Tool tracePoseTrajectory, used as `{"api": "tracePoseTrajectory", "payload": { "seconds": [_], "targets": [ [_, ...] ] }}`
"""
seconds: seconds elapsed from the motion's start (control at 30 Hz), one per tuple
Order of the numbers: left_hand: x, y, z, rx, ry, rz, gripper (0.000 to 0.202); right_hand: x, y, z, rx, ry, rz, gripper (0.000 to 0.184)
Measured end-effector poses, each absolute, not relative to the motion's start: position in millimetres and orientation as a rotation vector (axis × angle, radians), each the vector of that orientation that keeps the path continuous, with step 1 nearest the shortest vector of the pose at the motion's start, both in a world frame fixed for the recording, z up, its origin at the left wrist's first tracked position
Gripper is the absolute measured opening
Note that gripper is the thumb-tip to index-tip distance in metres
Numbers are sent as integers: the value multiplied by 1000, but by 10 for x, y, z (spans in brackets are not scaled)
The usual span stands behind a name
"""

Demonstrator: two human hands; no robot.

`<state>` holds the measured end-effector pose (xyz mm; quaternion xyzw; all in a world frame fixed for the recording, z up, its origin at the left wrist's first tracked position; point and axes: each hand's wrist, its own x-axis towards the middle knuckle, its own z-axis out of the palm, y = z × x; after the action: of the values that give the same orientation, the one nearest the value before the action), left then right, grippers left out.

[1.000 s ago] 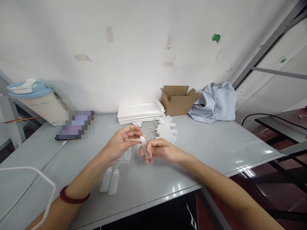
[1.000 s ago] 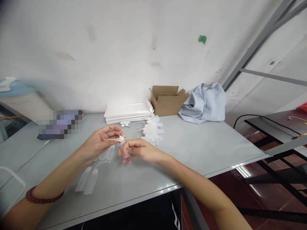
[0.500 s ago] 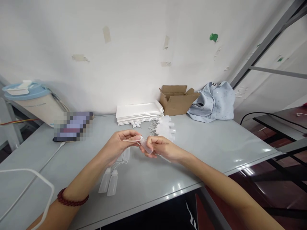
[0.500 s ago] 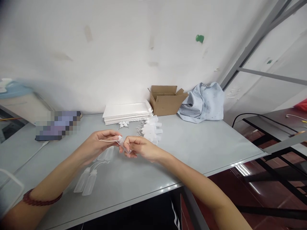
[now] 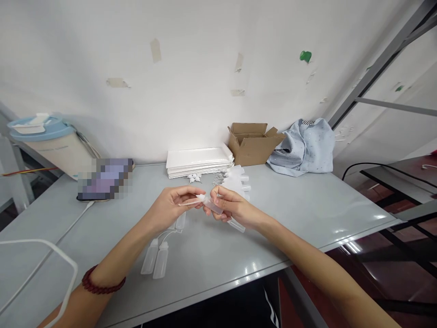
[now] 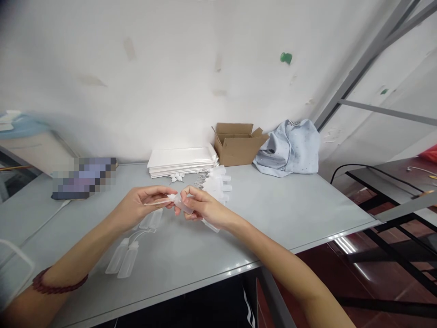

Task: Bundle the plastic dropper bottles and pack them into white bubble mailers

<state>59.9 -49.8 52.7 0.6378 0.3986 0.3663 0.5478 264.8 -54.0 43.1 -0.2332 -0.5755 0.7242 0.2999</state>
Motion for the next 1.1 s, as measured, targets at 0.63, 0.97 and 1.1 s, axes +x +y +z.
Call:
{"api": "tracePoseTrajectory", "payload": {
  "seconds": [0.63, 0.97, 1.1],
  "targets": [
    [636, -559, 535, 1669, 1000, 717, 24, 2677, -502, 434, -801, -1498, 1941, 26],
    [650, -540, 439, 1735, 845, 962, 8, 2670, -492, 392, -781, -1330, 2082, 28],
    [609, -535, 492, 1687, 840, 853, 14, 2675, -490, 391, -751, -1333, 2066, 27]
  ]
}}
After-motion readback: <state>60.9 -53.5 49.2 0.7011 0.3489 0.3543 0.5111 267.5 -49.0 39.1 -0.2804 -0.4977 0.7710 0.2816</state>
